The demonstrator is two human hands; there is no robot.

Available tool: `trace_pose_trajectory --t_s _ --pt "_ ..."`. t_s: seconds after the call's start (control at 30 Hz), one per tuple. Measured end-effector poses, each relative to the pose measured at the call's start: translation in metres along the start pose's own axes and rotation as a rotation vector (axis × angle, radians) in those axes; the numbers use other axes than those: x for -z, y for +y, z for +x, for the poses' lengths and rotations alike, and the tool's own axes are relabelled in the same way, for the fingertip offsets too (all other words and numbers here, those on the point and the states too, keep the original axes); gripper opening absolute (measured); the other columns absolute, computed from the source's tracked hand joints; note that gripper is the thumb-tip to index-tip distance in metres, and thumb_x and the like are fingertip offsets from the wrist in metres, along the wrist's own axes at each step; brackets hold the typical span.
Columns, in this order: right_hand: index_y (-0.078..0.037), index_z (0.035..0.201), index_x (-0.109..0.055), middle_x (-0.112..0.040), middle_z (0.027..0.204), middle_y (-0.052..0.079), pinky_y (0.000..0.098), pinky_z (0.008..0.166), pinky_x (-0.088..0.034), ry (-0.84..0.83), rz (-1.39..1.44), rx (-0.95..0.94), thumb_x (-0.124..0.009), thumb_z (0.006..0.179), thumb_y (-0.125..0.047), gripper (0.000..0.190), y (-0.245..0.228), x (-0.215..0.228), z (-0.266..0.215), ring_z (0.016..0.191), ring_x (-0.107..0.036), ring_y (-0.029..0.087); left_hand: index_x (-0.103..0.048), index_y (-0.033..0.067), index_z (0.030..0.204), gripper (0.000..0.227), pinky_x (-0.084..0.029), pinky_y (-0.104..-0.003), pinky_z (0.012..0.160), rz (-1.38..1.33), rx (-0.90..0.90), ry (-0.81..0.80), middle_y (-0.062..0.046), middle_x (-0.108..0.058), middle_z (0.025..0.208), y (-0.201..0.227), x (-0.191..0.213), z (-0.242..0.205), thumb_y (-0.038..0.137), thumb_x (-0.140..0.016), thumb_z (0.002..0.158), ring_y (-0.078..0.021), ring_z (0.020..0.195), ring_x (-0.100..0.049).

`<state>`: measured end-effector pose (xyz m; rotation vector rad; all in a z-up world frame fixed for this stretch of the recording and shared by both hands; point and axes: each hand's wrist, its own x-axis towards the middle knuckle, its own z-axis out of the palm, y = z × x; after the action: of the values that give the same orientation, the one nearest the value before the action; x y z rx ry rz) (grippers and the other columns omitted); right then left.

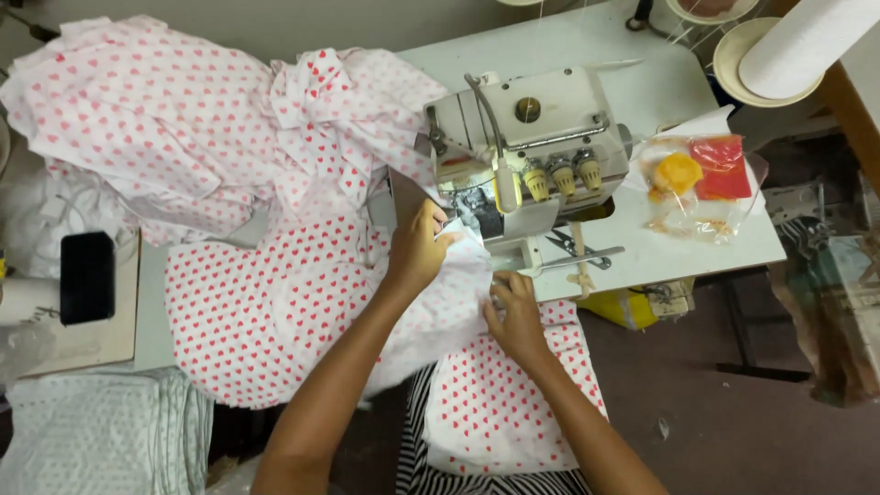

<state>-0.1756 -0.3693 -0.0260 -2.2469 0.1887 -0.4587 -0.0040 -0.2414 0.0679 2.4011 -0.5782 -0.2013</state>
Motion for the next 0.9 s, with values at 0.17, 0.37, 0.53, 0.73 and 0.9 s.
trace_pose_trajectory --t_s 0.17,0.37,0.53,0.73,0.9 --pt "-0.004 0.083 -0.066 -0.064 0.085 0.01 0.0405 0.072 -0.052 -0.062 0.205 -0.039 -0.077 0.089 -0.016 0.017 0.016 -0.01 -0.016 0.081 -0.066 0.032 -0.063 0.0154 0.094 0.016 -0.054 -0.048 0.088 -0.12 -0.007 -0.009 -0.002 -0.063 0.092 0.005 0.02 -0.032 0.028 -0.072 0.092 -0.0306 0.097 -0.069" --pt "-0.001 0.085 -0.08 -0.076 0.084 0.012 0.0389 0.078 -0.057 -0.14 0.68 -0.094 -0.08 0.082 0.0 0.003 -0.074 0.087 -0.034 0.082 -0.073 0.025 -0.076 0.0113 0.092 0.007 -0.057 -0.041 0.074 -0.244 -0.192 0.192 -0.01 -0.068 0.077 0.074 0.136 -0.124 0.014 -0.071 0.096 -0.0321 0.077 -0.072" --pt "0.0 0.084 -0.083 -0.081 0.083 0.015 0.0364 0.076 -0.06 -0.165 0.683 0.102 -0.083 0.075 0.003 0.009 -0.14 0.17 -0.02 0.078 -0.077 0.026 -0.08 0.0043 0.098 0.012 -0.058 -0.028 0.068 -0.581 -0.079 0.391 -0.009 -0.071 0.069 0.066 0.191 -0.194 -0.001 -0.079 0.087 -0.0092 0.062 -0.059" --pt "0.003 0.08 -0.077 -0.077 0.071 0.013 0.0347 0.072 -0.056 -0.105 0.641 0.002 -0.084 0.073 0.007 0.011 -0.15 0.148 -0.028 0.067 -0.069 0.017 -0.077 -0.0015 0.1 0.012 -0.054 -0.028 0.072 -0.723 0.069 0.534 -0.007 -0.072 0.073 0.007 0.145 -0.228 -0.007 -0.071 0.091 -0.0075 0.07 -0.054" --pt "-0.007 0.087 -0.071 -0.075 0.079 0.005 0.0227 0.067 -0.057 0.01 0.473 0.046 -0.083 0.079 -0.011 0.015 -0.185 0.15 -0.043 0.072 -0.071 0.011 -0.072 0.0008 0.095 0.005 -0.052 -0.026 0.077 -0.454 0.033 0.629 -0.009 -0.072 0.089 0.065 0.181 -0.217 0.004 -0.068 0.097 -0.0165 0.083 -0.066"
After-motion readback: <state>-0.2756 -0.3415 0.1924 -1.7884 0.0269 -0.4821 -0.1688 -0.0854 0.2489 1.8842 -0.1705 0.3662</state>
